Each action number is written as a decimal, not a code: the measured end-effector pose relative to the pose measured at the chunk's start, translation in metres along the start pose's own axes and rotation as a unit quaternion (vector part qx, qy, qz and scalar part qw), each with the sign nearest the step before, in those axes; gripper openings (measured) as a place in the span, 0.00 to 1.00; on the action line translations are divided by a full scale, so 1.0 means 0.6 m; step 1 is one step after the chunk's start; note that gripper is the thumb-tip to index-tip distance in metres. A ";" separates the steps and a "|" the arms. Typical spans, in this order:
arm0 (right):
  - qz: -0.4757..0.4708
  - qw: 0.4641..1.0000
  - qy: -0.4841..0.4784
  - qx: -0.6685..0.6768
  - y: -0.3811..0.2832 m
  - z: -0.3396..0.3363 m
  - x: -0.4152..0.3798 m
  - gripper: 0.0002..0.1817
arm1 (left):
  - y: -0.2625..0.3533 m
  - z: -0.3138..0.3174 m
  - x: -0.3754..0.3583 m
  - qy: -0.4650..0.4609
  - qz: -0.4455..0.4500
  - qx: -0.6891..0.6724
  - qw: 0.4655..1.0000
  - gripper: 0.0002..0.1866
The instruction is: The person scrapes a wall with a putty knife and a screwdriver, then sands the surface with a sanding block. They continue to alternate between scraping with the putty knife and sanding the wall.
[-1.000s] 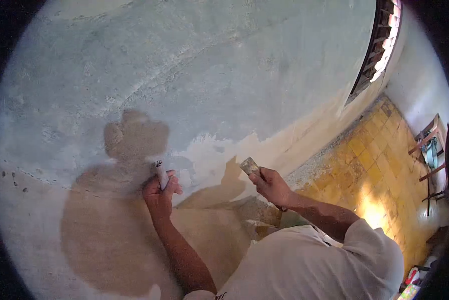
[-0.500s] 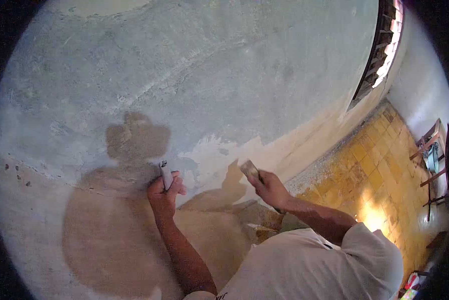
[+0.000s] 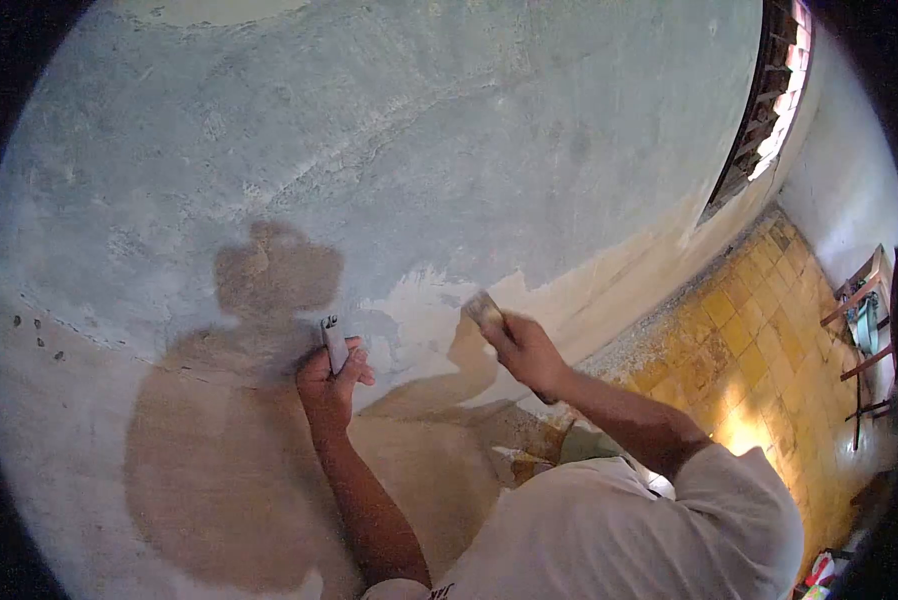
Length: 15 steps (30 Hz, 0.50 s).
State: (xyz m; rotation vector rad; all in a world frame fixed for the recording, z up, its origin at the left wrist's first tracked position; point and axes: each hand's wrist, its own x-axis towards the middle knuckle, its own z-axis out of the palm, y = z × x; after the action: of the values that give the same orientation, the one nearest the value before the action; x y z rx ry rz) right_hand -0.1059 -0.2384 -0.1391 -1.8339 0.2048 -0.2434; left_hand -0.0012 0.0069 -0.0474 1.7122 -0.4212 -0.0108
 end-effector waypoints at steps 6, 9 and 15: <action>0.034 0.994 -0.006 0.103 -0.029 -0.012 0.001 0.16 | -0.003 -0.001 0.001 -0.003 0.014 -0.007 1.000 0.08; 0.026 0.997 -0.005 0.071 -0.021 -0.017 -0.041 0.17 | -0.001 -0.002 0.002 -0.016 0.035 0.006 0.999 0.08; 0.070 0.990 0.001 0.119 -0.035 0.010 0.021 0.20 | -0.010 -0.007 0.003 -0.015 0.012 -0.025 1.000 0.09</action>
State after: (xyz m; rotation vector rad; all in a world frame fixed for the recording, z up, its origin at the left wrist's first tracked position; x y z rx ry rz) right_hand -0.0920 -0.2305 -0.1197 -1.5760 0.2915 -0.1633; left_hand 0.0033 0.0109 -0.0517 1.6597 -0.4607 -0.0299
